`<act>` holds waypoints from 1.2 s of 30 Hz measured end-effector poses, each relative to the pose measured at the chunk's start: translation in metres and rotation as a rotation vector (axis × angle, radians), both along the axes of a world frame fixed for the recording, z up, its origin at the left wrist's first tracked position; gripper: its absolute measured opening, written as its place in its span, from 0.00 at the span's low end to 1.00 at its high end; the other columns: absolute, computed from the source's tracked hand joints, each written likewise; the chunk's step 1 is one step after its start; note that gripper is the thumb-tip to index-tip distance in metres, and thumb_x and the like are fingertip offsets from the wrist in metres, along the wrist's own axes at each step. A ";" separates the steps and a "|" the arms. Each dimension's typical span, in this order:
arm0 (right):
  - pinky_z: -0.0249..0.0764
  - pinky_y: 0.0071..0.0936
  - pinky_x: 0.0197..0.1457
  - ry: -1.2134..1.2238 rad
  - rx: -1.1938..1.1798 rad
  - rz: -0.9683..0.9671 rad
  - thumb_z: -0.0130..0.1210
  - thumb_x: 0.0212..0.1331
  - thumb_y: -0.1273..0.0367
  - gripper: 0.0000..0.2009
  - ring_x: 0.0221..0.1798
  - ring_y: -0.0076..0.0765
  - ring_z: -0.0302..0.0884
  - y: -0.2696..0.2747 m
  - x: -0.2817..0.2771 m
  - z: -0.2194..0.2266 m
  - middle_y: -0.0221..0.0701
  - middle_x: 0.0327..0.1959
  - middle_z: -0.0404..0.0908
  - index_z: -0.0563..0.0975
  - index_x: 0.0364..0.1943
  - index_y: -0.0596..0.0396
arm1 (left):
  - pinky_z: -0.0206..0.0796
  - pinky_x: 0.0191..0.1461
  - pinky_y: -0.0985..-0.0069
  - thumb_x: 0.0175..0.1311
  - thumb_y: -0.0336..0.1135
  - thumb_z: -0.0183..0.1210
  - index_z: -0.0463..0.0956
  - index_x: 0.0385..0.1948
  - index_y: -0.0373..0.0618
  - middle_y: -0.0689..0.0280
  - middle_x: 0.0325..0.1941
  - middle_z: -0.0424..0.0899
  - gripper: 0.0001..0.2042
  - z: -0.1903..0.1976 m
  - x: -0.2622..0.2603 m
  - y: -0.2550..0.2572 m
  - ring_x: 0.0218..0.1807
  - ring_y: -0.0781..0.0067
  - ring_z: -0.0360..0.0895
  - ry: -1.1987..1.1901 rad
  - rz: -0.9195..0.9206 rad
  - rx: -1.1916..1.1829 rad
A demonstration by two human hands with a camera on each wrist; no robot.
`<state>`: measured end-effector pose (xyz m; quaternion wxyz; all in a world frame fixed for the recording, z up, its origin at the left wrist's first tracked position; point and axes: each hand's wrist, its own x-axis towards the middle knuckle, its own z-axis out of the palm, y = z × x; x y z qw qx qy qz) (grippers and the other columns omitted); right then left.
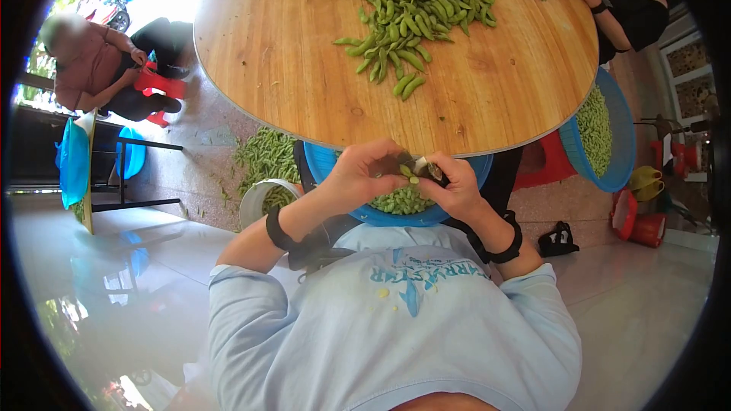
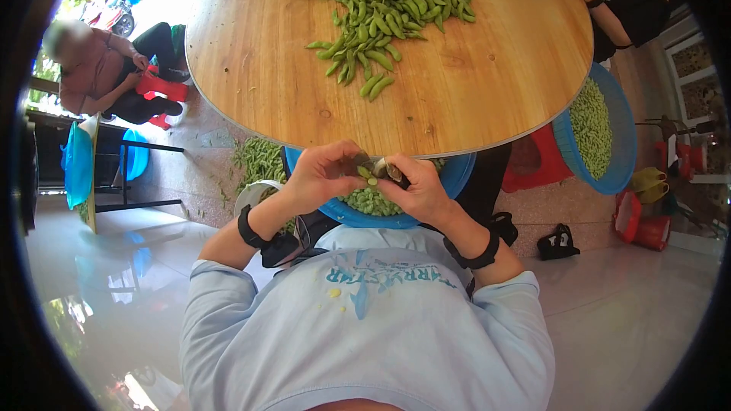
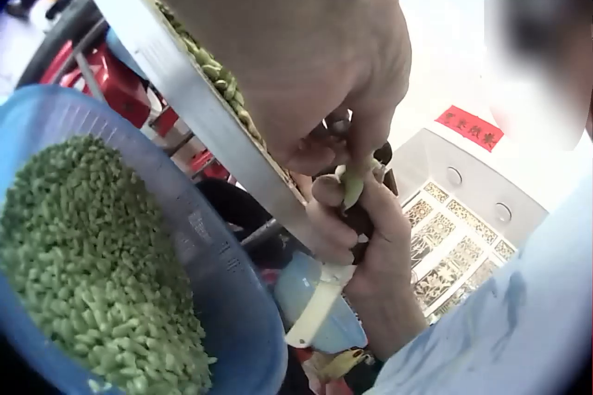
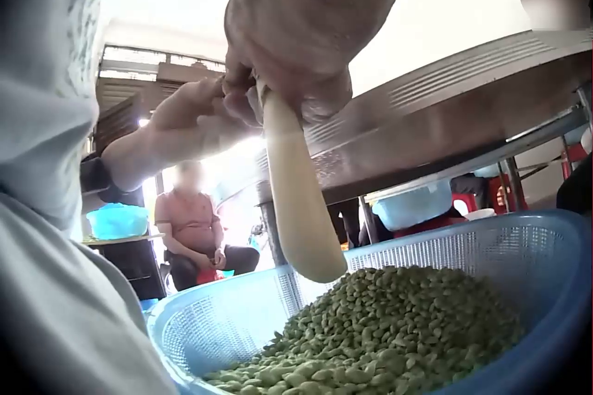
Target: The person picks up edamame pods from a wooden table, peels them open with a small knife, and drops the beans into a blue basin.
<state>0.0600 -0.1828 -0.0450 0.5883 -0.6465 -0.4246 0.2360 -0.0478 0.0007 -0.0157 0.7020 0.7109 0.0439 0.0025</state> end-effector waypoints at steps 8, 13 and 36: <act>0.63 0.20 0.27 -0.045 0.030 -0.019 0.64 0.49 0.74 0.12 0.22 0.21 0.64 0.004 -0.001 0.011 0.27 0.21 0.70 0.74 0.37 0.57 | 0.70 0.40 0.80 0.54 0.19 0.59 0.73 0.42 0.34 0.67 0.45 0.78 0.13 0.003 0.001 -0.001 0.40 0.78 0.76 -0.061 0.034 -0.101; 0.69 0.28 0.34 -0.285 0.053 0.039 0.57 0.55 0.73 0.18 0.31 0.34 0.72 0.001 0.000 0.023 0.39 0.31 0.73 0.70 0.49 0.65 | 0.71 0.44 0.77 0.57 0.18 0.55 0.70 0.43 0.36 0.65 0.47 0.77 0.12 0.013 -0.003 0.002 0.42 0.74 0.77 -0.244 0.003 0.436; 0.59 0.13 0.20 0.558 0.036 0.132 0.40 0.70 0.67 0.23 0.19 0.14 0.61 -0.002 -0.006 0.019 0.25 0.25 0.69 0.57 0.67 0.58 | 0.65 0.35 0.84 0.58 0.22 0.59 0.75 0.36 0.35 0.69 0.31 0.80 0.06 0.001 0.013 -0.014 0.32 0.84 0.73 0.107 0.199 -0.282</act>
